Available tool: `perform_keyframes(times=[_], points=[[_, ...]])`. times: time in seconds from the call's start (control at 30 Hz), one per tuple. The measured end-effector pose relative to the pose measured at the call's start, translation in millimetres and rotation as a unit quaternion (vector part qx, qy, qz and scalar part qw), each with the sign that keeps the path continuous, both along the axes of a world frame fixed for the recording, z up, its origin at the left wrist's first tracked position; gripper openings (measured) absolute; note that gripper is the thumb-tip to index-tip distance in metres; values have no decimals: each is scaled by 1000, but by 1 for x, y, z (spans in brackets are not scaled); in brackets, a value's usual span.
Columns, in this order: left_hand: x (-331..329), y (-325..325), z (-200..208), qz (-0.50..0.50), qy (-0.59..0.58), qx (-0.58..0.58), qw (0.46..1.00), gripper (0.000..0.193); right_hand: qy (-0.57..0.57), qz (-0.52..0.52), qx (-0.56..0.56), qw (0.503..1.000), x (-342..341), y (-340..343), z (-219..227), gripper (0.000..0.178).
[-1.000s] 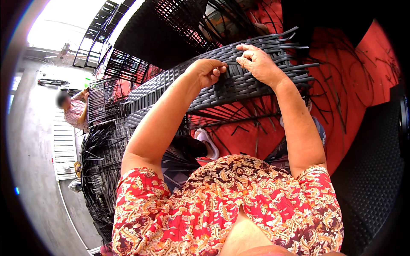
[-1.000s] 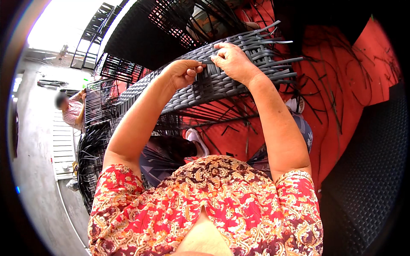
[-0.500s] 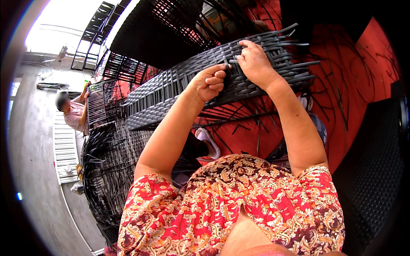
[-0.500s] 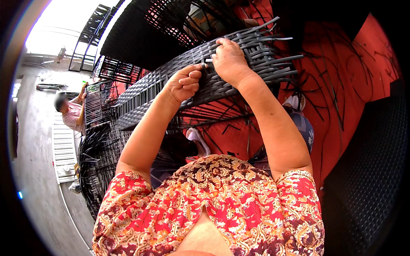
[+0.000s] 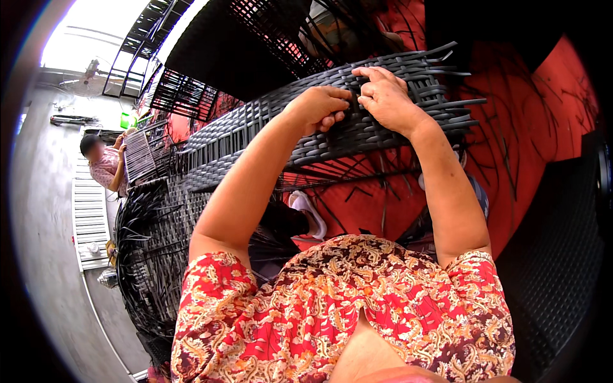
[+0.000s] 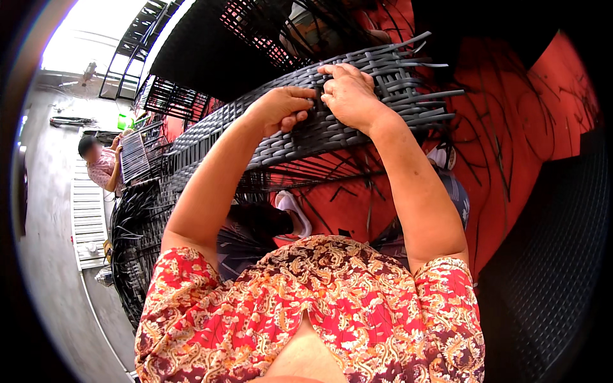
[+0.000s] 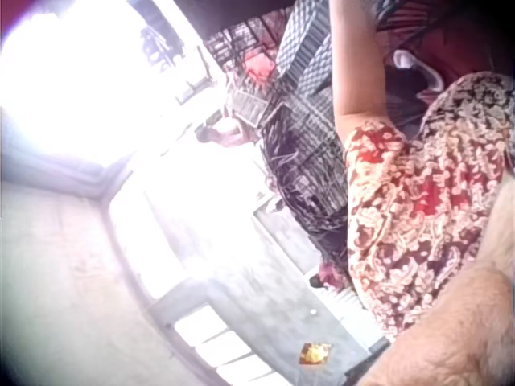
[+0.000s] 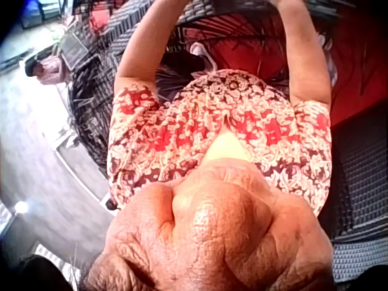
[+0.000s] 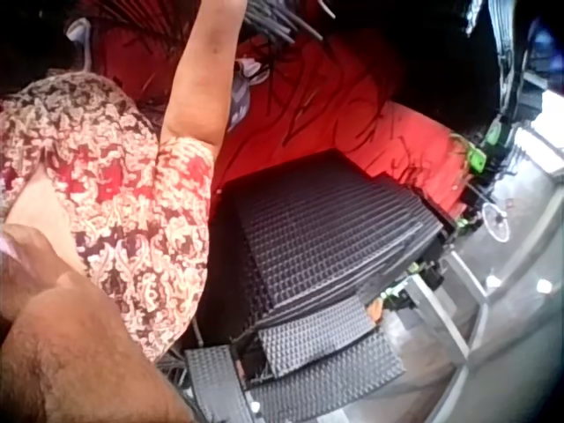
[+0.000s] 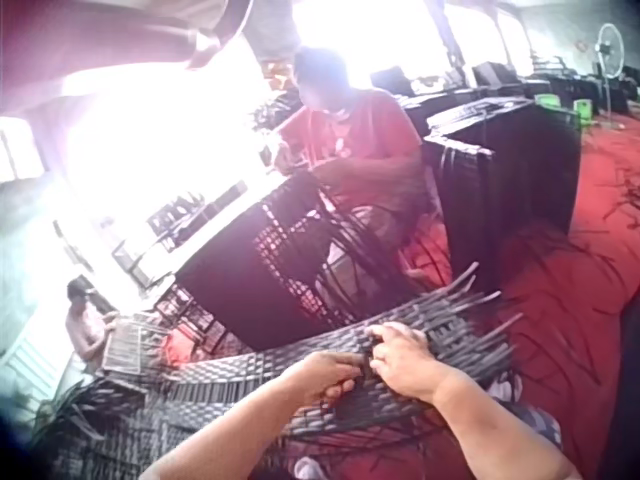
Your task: The person weaves black strips onto a furniture frame by hand, pulling the material through the structure and pressing it into place.
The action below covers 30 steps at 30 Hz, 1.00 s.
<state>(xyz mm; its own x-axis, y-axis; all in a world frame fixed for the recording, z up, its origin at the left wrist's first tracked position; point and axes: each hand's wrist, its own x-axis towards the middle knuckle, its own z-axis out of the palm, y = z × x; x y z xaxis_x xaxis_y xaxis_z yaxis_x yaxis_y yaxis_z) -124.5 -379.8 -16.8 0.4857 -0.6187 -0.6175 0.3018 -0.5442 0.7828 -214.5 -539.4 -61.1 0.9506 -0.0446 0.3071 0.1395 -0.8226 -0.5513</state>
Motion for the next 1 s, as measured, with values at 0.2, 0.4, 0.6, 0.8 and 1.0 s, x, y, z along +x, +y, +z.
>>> perform_keyframes(times=[0.2,0.4,0.6,0.8,1.0], points=[[20,-11,-3,-50,35,49,997,18,9,0,10,1000,0,-1,-2,19],[22,-9,-11,-72,14,22,997,6,11,-3,-8,1000,2,-1,-5,20],[13,-8,9,-160,-171,84,969,8,7,-22,-17,1000,-1,4,1,19],[25,19,28,-140,-182,76,970,11,-114,16,82,990,9,13,3,21],[15,22,25,-108,-154,59,980,10,-22,64,64,996,13,22,1,26]])
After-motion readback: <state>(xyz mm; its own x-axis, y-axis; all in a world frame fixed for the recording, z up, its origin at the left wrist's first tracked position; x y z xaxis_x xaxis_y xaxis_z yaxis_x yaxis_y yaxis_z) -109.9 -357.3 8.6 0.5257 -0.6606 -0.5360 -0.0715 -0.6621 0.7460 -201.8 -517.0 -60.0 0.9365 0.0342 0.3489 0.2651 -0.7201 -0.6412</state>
